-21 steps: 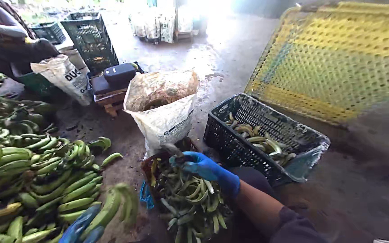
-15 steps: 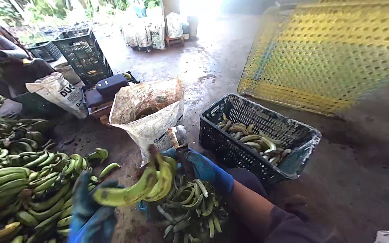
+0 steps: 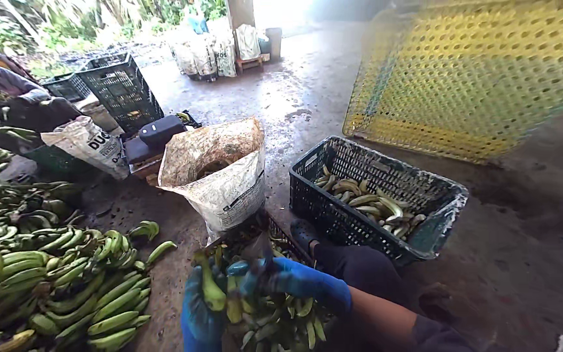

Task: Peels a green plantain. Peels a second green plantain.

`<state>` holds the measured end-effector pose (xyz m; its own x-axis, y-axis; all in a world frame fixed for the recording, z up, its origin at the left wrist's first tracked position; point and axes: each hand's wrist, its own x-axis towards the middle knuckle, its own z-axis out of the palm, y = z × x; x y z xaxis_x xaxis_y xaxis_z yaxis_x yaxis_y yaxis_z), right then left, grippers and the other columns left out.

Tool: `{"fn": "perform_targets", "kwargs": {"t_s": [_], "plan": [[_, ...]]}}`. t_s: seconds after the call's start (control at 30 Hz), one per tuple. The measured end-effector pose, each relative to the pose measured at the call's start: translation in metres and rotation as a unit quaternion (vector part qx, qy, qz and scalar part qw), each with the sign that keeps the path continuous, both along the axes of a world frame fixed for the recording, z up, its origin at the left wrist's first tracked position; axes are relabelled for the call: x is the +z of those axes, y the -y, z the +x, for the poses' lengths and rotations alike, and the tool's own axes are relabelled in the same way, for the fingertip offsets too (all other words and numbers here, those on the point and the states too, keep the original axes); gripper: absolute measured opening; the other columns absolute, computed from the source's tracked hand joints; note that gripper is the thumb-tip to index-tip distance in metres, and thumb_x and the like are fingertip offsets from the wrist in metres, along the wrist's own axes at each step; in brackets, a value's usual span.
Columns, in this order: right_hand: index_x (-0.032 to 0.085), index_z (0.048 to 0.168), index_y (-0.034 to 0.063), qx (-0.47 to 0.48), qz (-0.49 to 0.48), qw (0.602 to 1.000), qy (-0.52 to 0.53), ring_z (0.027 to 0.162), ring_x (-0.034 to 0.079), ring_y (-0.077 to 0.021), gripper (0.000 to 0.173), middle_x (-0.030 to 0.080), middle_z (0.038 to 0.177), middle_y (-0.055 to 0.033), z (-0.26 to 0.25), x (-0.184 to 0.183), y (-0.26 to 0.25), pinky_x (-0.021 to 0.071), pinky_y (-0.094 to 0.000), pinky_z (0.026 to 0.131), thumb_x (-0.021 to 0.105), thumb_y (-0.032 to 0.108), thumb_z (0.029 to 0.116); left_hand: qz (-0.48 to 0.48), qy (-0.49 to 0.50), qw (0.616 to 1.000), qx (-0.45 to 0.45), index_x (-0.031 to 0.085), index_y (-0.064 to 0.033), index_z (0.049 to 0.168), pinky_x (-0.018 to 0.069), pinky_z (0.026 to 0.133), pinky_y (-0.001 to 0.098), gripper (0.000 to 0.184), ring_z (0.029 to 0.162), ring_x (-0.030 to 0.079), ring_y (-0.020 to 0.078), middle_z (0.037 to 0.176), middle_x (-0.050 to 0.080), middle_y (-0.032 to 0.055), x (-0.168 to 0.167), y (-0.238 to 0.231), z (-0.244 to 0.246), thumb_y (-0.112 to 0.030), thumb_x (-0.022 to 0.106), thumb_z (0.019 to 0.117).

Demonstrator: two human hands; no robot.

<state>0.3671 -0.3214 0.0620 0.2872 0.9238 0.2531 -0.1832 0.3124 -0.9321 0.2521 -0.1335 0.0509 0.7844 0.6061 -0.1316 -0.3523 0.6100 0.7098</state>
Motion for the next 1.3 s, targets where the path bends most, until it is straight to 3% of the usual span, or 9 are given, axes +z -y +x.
{"fn": "perform_targets", "kwargs": {"t_s": [0.13,0.33,0.4,0.6,0.8,0.9,1.0,1.17,1.3], "plan": [[0.075,0.12,0.0063,-0.047,0.018,0.944,0.327,0.135,0.052,-0.0353,0.057,0.057,0.143,-0.0238,-0.016,-0.022,-0.036,0.0384,-0.0582,0.111,0.056,0.053,0.0941,-0.061,0.001,0.997,0.037,0.059,-0.0093,0.103,0.0604,0.06,0.0236,0.044,0.066,0.068,0.0083,0.08,0.069,0.0008,0.003,0.001,0.003,-0.03,0.021,0.1111],[0.067,0.115,-0.0016,-0.008,-0.128,0.984,0.122,0.099,0.062,-0.0118,0.042,0.066,0.107,-0.0106,-0.035,-0.024,-0.031,0.0509,-0.034,0.09,0.062,0.036,0.0966,0.181,-0.163,0.957,0.157,0.055,-0.0016,0.118,0.0555,0.056,0.0233,0.02,0.062,0.063,0.0072,0.081,0.065,0.0007,0.014,-0.025,0.002,-0.014,0.047,0.105],[0.069,0.104,-0.002,0.026,-0.163,0.965,0.206,0.092,0.064,-0.0195,0.042,0.067,0.098,-0.0137,-0.038,-0.013,-0.012,0.0516,-0.0425,0.083,0.063,0.039,0.095,0.218,-0.158,0.926,0.265,0.056,-0.0017,0.113,0.0546,0.053,0.0226,0.018,0.058,0.06,0.0051,0.075,0.062,-0.0029,0.019,-0.069,-0.018,-0.015,0.045,0.1064],[0.074,0.109,0.0137,0.145,-0.431,0.734,0.504,0.113,0.058,-0.0467,0.04,0.064,0.118,-0.0246,-0.034,-0.064,0.005,0.0383,-0.0711,0.095,0.067,0.05,0.0927,0.085,0.052,0.972,0.214,0.052,-0.0115,0.116,0.0615,0.079,0.0385,0.021,0.085,0.07,0.017,0.094,0.069,0.0032,0.011,-0.091,-0.044,-0.017,0.033,0.1071],[0.076,0.11,0.009,-0.041,-0.331,0.865,0.375,0.129,0.055,-0.0429,0.037,0.058,0.141,-0.0233,-0.038,-0.09,0.002,0.0439,-0.065,0.103,0.071,0.04,0.0908,0.12,0.058,0.982,0.135,0.042,-0.0167,0.139,0.0605,0.085,0.0446,0.036,0.102,0.069,0.0237,0.123,0.065,0.0063,0.018,-0.05,-0.028,-0.01,0.043,0.1035],[0.066,0.122,0.0,-0.215,-0.252,0.937,0.114,0.108,0.07,-0.0171,0.035,0.072,0.118,-0.009,-0.042,-0.076,-0.002,0.0574,-0.038,0.096,0.058,0.025,0.0991,0.181,-0.04,0.973,0.14,0.038,-0.0178,0.149,0.0599,0.087,0.0418,0.051,0.106,0.068,0.0231,0.128,0.063,0.0073,0.01,-0.034,-0.029,-0.005,0.051,0.1016],[0.058,0.134,0.0034,-0.238,-0.301,0.922,-0.052,0.087,0.075,-0.0177,0.039,0.075,0.1,-0.0083,-0.05,-0.079,-0.009,0.0637,-0.0373,0.081,0.048,0.031,0.107,0.284,-0.029,0.947,0.148,0.037,-0.0147,0.154,0.0579,0.095,0.043,0.061,0.116,0.065,0.0241,0.137,0.061,0.0089,0.0,-0.02,-0.024,-0.012,0.061,0.0984],[0.054,0.13,-0.0025,-0.246,-0.074,0.959,0.117,0.084,0.071,-0.0126,0.039,0.072,0.098,-0.0054,-0.068,-0.01,-0.021,0.0625,-0.0343,0.076,0.049,0.027,0.1046,0.39,0.003,0.908,0.153,0.039,-0.0123,0.152,0.056,0.098,0.0356,0.063,0.118,0.063,0.0157,0.137,0.059,0.0023,-0.01,0.0,-0.016,-0.018,0.068,0.0963],[0.052,0.136,0.0044,-0.333,0.049,0.9,0.277,0.08,0.069,-0.0124,0.04,0.07,0.097,-0.0066,-0.054,0.012,-0.03,0.0624,-0.0325,0.069,0.048,0.033,0.108,0.405,0.044,0.899,0.16,0.042,-0.0121,0.151,0.0549,0.1,0.0366,0.064,0.119,0.062,0.0164,0.137,0.06,0.0026,-0.013,0.007,-0.009,-0.019,0.071,0.095]]}}
